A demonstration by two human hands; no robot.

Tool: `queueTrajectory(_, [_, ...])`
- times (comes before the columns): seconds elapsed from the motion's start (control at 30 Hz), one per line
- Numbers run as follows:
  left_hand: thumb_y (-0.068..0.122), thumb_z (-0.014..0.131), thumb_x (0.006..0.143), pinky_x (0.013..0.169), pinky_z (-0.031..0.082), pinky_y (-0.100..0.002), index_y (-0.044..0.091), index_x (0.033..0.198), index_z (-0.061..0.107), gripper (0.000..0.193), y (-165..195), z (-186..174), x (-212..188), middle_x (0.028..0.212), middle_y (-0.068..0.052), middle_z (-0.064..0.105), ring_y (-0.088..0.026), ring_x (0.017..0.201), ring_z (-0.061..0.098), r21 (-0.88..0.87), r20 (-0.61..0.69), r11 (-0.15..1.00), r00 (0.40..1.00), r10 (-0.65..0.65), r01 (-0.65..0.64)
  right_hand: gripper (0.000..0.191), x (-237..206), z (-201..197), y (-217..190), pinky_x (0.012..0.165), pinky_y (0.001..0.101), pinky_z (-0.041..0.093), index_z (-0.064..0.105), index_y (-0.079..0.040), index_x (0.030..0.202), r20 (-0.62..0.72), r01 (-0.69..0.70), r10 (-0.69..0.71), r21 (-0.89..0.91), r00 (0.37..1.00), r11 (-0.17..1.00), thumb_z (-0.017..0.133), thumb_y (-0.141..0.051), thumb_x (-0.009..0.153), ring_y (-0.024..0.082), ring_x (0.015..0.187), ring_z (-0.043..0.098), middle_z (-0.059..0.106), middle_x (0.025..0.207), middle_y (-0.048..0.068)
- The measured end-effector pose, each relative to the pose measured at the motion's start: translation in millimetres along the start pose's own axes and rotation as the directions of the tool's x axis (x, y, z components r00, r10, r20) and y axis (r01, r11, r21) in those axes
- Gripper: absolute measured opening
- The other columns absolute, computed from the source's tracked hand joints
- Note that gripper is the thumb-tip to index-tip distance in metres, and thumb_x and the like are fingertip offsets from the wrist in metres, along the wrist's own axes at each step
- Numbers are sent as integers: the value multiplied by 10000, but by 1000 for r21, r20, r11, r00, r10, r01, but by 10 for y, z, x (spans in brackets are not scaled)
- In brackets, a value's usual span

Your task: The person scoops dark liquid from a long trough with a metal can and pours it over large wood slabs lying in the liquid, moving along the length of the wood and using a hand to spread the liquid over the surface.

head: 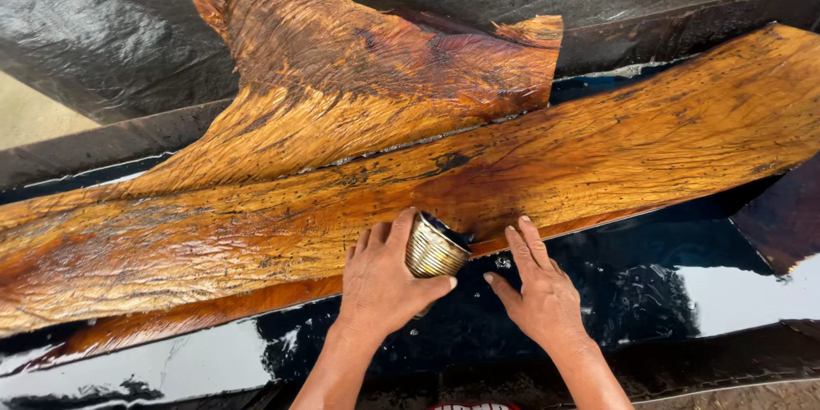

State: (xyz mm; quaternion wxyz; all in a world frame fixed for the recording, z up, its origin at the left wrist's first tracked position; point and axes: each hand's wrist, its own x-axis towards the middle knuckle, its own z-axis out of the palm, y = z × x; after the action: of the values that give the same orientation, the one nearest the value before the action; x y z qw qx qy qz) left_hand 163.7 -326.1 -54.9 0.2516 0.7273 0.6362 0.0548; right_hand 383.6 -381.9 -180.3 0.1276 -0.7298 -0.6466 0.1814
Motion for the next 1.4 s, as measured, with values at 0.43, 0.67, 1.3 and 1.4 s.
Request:
queueTrajectory(0.43, [533, 884, 562, 1041, 426, -554, 109, 1452, 469, 1069, -903, -235, -463, 1311, -225, 593, -426, 1261, 531, 28, -262, 974, 942, -212, 227, 863, 4, 14, 24, 1041, 399, 494, 308, -248, 1595, 38, 0, 0, 10, 999, 1000, 618, -575, 859, 234, 1416, 447, 188, 1702, -52])
queueTrajectory(0.67, [524, 882, 569, 1025, 470, -505, 87, 1477, 477, 1086, -1554, -394, -684, 1285, -235, 626, -423, 1240, 569, -28, -367, 916, 848, -382, 401, 867, 18, 42, 26, 1053, 401, 479, 323, -257, 1577, 51, -11, 12, -27, 999, 1000, 619, -597, 837, 205, 1455, 409, 191, 1718, -69])
queueTrajectory(1.3, [433, 903, 556, 966, 473, -511, 95, 1468, 455, 1071, -1872, -213, -1184, 1207, -193, 610, -391, 1164, 572, -130, -495, 888, 747, -443, 441, 874, 100, 143, 112, 991, 460, 533, 334, -297, 1615, 129, -43, 62, -142, 990, 989, 619, -605, 848, 263, 1389, 504, 208, 1732, -89])
queueTrajectory(1.4, [395, 917, 538, 970, 484, -502, 102, 1393, 502, 995, -1757, 14, -1292, 1200, -177, 625, -397, 1161, 579, -148, -472, 931, 803, -363, 333, 856, 86, 36, 54, 992, 466, 524, 356, -269, 1602, 84, 37, -27, -126, 996, 991, 624, -586, 854, 274, 1392, 503, 223, 1724, -67])
